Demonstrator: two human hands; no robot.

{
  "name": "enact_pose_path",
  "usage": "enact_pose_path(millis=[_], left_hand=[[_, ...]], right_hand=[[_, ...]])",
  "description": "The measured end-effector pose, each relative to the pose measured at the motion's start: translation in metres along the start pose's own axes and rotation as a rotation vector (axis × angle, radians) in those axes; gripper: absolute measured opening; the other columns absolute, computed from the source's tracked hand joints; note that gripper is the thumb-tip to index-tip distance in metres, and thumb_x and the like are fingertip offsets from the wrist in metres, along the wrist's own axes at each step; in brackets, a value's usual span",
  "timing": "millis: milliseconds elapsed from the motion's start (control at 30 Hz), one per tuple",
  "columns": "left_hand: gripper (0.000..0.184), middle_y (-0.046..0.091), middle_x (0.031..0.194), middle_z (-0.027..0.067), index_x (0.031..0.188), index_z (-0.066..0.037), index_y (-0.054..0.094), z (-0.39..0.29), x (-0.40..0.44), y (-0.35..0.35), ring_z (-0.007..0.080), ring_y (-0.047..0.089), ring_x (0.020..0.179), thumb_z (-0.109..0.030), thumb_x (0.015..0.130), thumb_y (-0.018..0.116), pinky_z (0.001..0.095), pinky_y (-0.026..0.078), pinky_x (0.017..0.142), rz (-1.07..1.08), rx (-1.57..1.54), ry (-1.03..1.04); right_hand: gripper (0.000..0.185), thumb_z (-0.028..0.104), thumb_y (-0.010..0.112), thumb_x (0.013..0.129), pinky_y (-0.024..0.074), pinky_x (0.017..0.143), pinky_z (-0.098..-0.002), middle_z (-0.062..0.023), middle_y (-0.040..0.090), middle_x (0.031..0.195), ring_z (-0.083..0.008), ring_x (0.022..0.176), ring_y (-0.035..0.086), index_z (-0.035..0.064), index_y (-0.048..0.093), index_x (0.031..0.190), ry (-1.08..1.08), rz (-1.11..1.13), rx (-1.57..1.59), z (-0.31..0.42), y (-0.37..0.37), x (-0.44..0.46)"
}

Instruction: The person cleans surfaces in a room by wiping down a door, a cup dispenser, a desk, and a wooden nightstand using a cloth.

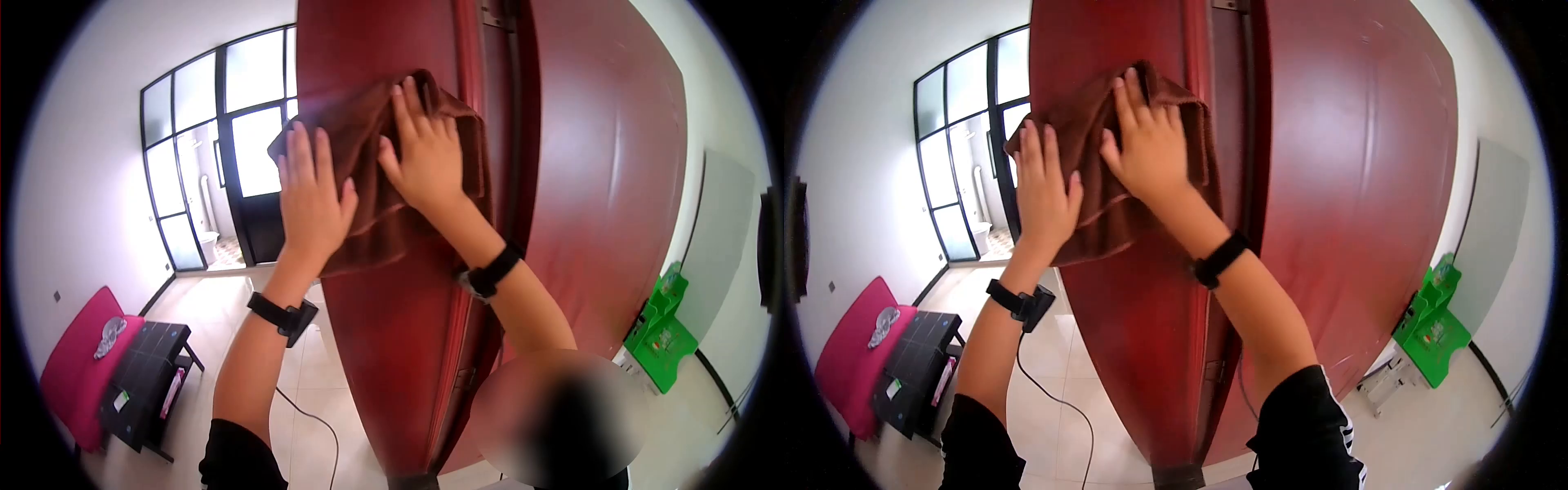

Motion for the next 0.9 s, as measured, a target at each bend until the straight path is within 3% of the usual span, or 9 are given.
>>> enact_pose_path(millis=[100, 200, 300, 367, 433, 533, 767, 900], left_hand=[[0.069, 0.024, 0.146, 0.0294, 0.139, 0.005, 0.029, -0.003, -0.009, -0.002, 0.0425, 0.026, 0.136, -0.022, 0.083, 0.057, 0.0526, 0.025, 0.108, 0.003, 0.015, 0.006], [0.064, 0.026, 0.145, 0.0281, 0.137, 0.005, 0.034, -0.01, -0.008, 0.001, 0.0408, 0.027, 0.135, -0.021, 0.083, 0.057, 0.0514, 0.026, 0.108, -0.023, 0.03, -0.062], [0.055, 0.023, 0.148, 0.025, 0.136, 0.007, 0.034, -0.011, -0.011, 0.001, 0.0391, 0.026, 0.137, -0.015, 0.088, 0.051, 0.0495, 0.025, 0.109, -0.029, -0.002, -0.131], [0.053, 0.024, 0.147, 0.0258, 0.134, 0.009, 0.035, -0.008, -0.018, 0.007, 0.0398, 0.029, 0.135, -0.012, 0.089, 0.052, 0.0489, 0.027, 0.109, -0.021, 0.01, -0.174], [0.053, 0.026, 0.145, 0.0271, 0.134, 0.01, 0.033, -0.01, -0.022, 0.008, 0.0408, 0.03, 0.133, -0.011, 0.089, 0.053, 0.0483, 0.028, 0.108, -0.036, 0.01, -0.191], [0.057, 0.026, 0.144, 0.0287, 0.136, 0.011, 0.028, -0.012, -0.039, 0.008, 0.0424, 0.03, 0.132, -0.011, 0.089, 0.052, 0.0486, 0.026, 0.109, -0.035, -0.041, -0.25], [0.063, 0.026, 0.144, 0.028, 0.14, 0.009, 0.023, -0.027, -0.097, 0.001, 0.0426, 0.026, 0.134, -0.009, 0.087, 0.052, 0.0519, 0.021, 0.11, 0.005, -0.146, -0.247], [0.063, 0.023, 0.143, 0.0327, 0.137, 0.011, 0.026, -0.027, -0.118, 0.003, 0.0463, 0.025, 0.133, -0.009, 0.085, 0.053, 0.053, 0.019, 0.111, 0.118, -0.122, -0.177]], right_hand=[[0.06, 0.03, 0.055, 0.08, 0.0387, 0.096, -0.0419, -0.0122, 0.044, 0.141, -0.0317, 0.107, 0.054, 0.0024, 0.047, 0.133, -0.08, -0.012, 0.012, -0.003, -0.004, 0.011], [0.054, 0.026, 0.054, 0.077, 0.0399, 0.095, -0.0404, -0.0112, 0.053, 0.133, -0.0288, 0.099, 0.059, 0.0027, 0.055, 0.125, -0.13, -0.081, 0.061, 0.0, 0.008, 0.04], [0.053, 0.022, 0.053, 0.077, 0.0404, 0.096, -0.04, -0.0112, 0.053, 0.133, -0.0301, 0.098, 0.059, 0.0033, 0.053, 0.127, -0.124, -0.028, 0.152, 0.026, 0.022, 0.057], [0.053, 0.02, 0.052, 0.076, 0.039, 0.098, -0.04, -0.0132, 0.054, 0.131, -0.0298, 0.096, 0.059, 0.0018, 0.053, 0.126, -0.156, -0.119, 0.185, 0.042, 0.035, 0.054], [0.053, 0.021, 0.052, 0.077, 0.0326, 0.103, -0.0451, -0.0139, 0.053, 0.132, -0.0319, 0.105, 0.054, -0.0001, 0.054, 0.126, -0.125, -0.086, 0.294, 0.05, 0.041, 0.047], [0.054, 0.018, 0.052, 0.076, 0.0304, 0.104, -0.0468, -0.0146, 0.051, 0.134, -0.0333, 0.106, 0.053, -0.0011, 0.052, 0.126, -0.151, -0.038, 0.366, 0.059, 0.038, 0.038], [0.055, 0.013, 0.053, 0.073, 0.0302, 0.104, -0.0499, -0.0145, 0.049, 0.136, -0.0335, 0.106, 0.052, -0.0016, 0.052, 0.127, -0.131, 0.12, 0.489, 0.083, 0.022, -0.022], [0.066, 0.013, 0.059, 0.072, 0.0345, 0.1, -0.0461, -0.0128, 0.046, 0.139, -0.0295, 0.097, 0.053, 0.0054, 0.044, 0.136, -0.146, 0.307, 0.528, 0.061, 0.012, -0.054]])
Point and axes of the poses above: each hand's wrist, its own x-axis towards the middle knuckle, its own y-axis out of the palm, z = x × y, the point moved 1 cm from there along x, towards the middle knuckle
